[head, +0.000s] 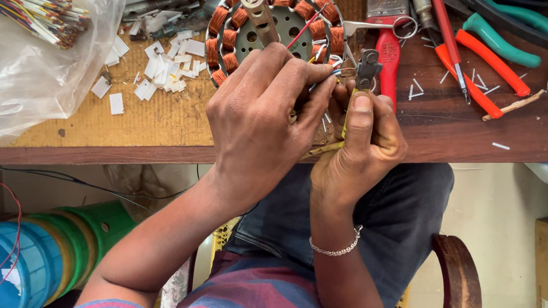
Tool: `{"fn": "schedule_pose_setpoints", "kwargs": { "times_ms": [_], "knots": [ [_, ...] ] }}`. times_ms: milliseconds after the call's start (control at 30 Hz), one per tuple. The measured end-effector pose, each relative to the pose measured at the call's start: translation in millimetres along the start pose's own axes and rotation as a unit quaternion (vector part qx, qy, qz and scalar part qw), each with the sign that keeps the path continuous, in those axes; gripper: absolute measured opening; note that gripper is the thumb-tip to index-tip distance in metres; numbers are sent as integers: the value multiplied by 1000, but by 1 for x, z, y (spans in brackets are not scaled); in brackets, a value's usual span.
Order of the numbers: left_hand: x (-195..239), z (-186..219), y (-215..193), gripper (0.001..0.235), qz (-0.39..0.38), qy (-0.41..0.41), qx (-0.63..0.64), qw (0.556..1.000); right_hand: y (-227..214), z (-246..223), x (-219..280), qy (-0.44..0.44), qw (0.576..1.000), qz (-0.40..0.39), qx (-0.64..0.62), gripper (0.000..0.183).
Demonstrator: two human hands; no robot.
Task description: The person works on a stator assembly at a cluttered workbench, using pliers and wire cutters to strip and trim colored wires. They repeatedly cut wire ends, adjust connections, and handle small wire pieces while seated.
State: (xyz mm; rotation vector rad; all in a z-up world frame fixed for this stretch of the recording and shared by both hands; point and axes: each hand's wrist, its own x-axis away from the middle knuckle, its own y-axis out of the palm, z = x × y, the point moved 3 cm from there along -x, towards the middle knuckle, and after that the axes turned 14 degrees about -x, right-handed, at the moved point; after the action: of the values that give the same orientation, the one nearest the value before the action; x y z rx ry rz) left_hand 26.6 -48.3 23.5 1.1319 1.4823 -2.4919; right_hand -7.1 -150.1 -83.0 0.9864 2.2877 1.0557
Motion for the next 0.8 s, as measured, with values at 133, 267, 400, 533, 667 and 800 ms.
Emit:
{"fn": "schedule_pose_setpoints", "kwargs": {
  "times_ms": [133, 267, 400, 533, 667, 800],
  "knots": [
    [0, 0, 0, 17, -2, 1, -1, 1000, 0, -1, 0, -1, 1000, -7, 7, 14],
    [0, -1, 0, 17, 2, 5, -2, 1000, 0, -1, -1, 3, 1000, -9, 6, 13],
    [0, -1, 0, 17, 7, 9, -1, 1000, -1, -1, -2, 8, 1000, -13, 5, 13],
    [0, -1, 1, 15, 14, 11, 0, 1000, -2, -1, -4, 29, 999, -10, -12, 13],
    [1, -1, 0, 14, 19, 11, 3, 1000, -2, -2, -4, 38, 999, -12, -16, 14],
    [0, -1, 0, 15, 17, 14, 8, 1000, -3, -2, -5, 42, 999, -13, -11, 13]
  ]
}}
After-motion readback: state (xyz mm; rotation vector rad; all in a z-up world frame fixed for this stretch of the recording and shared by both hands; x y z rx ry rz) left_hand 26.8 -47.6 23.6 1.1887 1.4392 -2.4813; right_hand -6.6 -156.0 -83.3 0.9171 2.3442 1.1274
